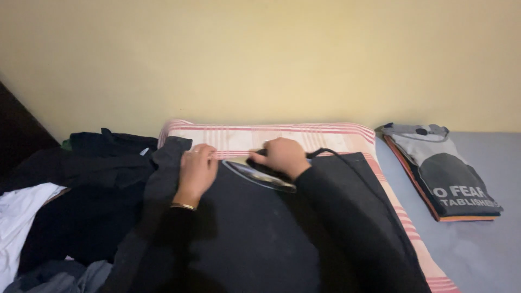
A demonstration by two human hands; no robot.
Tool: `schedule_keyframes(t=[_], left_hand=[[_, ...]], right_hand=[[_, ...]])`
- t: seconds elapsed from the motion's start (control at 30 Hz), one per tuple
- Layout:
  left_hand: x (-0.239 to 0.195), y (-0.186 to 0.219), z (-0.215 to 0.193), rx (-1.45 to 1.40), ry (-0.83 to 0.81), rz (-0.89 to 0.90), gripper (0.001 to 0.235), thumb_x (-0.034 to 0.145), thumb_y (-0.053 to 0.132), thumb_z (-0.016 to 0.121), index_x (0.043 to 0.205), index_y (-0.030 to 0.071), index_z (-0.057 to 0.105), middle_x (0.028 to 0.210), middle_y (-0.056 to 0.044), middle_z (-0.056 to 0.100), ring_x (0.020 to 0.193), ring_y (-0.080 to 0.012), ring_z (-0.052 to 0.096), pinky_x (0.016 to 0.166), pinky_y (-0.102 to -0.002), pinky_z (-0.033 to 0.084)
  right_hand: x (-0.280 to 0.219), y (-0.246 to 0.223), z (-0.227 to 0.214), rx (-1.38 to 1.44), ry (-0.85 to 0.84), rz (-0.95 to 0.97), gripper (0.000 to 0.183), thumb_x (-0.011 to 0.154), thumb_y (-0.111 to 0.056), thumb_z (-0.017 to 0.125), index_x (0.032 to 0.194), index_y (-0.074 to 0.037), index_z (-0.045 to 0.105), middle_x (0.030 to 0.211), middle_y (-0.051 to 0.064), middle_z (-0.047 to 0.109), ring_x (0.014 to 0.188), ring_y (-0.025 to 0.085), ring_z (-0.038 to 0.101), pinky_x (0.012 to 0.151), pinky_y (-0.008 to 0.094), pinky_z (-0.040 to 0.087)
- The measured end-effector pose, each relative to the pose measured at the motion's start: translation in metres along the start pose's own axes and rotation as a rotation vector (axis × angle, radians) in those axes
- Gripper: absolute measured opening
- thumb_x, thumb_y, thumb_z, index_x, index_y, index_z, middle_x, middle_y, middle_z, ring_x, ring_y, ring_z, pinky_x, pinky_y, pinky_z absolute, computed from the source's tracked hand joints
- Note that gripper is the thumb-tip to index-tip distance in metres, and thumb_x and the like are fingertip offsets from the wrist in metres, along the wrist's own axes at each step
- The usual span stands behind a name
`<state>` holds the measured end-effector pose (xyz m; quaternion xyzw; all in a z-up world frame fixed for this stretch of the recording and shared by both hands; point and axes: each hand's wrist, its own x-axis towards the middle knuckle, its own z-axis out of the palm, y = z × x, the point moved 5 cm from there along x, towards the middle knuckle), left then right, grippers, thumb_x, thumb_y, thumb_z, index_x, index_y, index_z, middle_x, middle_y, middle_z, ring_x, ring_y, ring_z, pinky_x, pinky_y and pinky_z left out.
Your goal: The person irons a black t-shirt on a bed using an electric iron, smoothing the fabric on both sides. After ironing, the person folds the t-shirt neatly on the bed.
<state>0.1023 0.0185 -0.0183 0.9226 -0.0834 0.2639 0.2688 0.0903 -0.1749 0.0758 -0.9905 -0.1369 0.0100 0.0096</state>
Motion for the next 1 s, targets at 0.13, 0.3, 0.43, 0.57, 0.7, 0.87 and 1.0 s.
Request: schedule_keyframes(t=[0.13, 0.3, 0.43, 0.57, 0.7, 0.87, 1.0], left_hand=[[-0.014, 0.057, 0.007, 0.023, -0.375, 0.127, 0.037, 0.089, 0.031, 0.045, 0.121, 0.014, 0.050, 0.132, -0.016, 0.043, 0.127, -0.0313, 0.036, 0.103, -0.051, 0.022], [-0.030, 0.062, 0.023, 0.099, -0.630, 0.072, 0.050, 0.091, 0.041, 0.036, 0.136, 0.018, 0.034, 0.144, -0.012, 0.025, 0.136, -0.0276, 0.017, 0.107, -0.052, 0.009], [-0.031, 0.047, 0.023, 0.182, -0.647, 0.045, 0.051, 0.092, 0.041, 0.033, 0.137, 0.018, 0.032, 0.145, -0.011, 0.023, 0.136, -0.0272, 0.017, 0.107, -0.053, 0.010], [-0.031, 0.027, 0.022, 0.271, -0.651, 0.000, 0.053, 0.092, 0.046, 0.027, 0.140, 0.022, 0.026, 0.147, -0.008, 0.021, 0.136, -0.0253, 0.016, 0.108, -0.051, 0.011], [-0.036, 0.010, 0.010, 0.300, -0.588, -0.064, 0.053, 0.092, 0.046, 0.026, 0.140, 0.022, 0.026, 0.147, -0.007, 0.022, 0.135, -0.0240, 0.020, 0.109, -0.047, 0.012], [-0.040, -0.009, 0.001, 0.314, -0.572, -0.150, 0.054, 0.093, 0.046, 0.024, 0.140, 0.021, 0.026, 0.148, -0.005, 0.020, 0.136, -0.0217, 0.017, 0.110, -0.047, 0.009], [-0.044, -0.018, -0.007, 0.360, -0.607, -0.229, 0.054, 0.093, 0.046, 0.020, 0.141, 0.022, 0.021, 0.149, -0.002, 0.014, 0.137, -0.0205, 0.012, 0.110, -0.047, 0.007]], right_hand=[[-0.024, 0.057, -0.007, -0.030, -0.018, 0.104, 0.063, 0.077, -0.063, 0.041, 0.091, -0.007, 0.067, 0.085, 0.019, 0.066, 0.091, 0.035, 0.063, 0.075, 0.044, 0.049], [-0.056, 0.121, -0.020, -0.078, 0.000, 0.240, 0.062, 0.078, -0.062, 0.041, 0.090, -0.008, 0.067, 0.085, 0.018, 0.067, 0.092, 0.034, 0.063, 0.077, 0.043, 0.049], [-0.074, 0.177, -0.015, -0.118, 0.027, 0.349, 0.061, 0.077, -0.064, 0.040, 0.091, -0.011, 0.068, 0.086, 0.016, 0.068, 0.093, 0.032, 0.063, 0.078, 0.041, 0.049], [-0.080, 0.227, -0.005, -0.146, 0.000, 0.443, 0.064, 0.075, -0.068, 0.036, 0.095, -0.016, 0.068, 0.091, 0.013, 0.069, 0.096, 0.029, 0.063, 0.080, 0.039, 0.049], [-0.096, 0.245, -0.013, -0.125, 0.047, 0.523, 0.063, 0.078, -0.065, 0.038, 0.093, -0.012, 0.069, 0.092, 0.014, 0.069, 0.095, 0.030, 0.063, 0.080, 0.040, 0.049], [-0.095, 0.281, 0.001, -0.124, 0.120, 0.627, 0.069, 0.079, -0.070, 0.036, 0.090, -0.012, 0.071, 0.088, 0.013, 0.070, 0.091, 0.029, 0.065, 0.075, 0.040, 0.050], [-0.097, 0.259, -0.010, -0.098, 0.037, 0.498, 0.064, 0.079, -0.063, 0.040, 0.099, -0.010, 0.069, 0.095, 0.016, 0.069, 0.098, 0.032, 0.062, 0.082, 0.041, 0.048]])
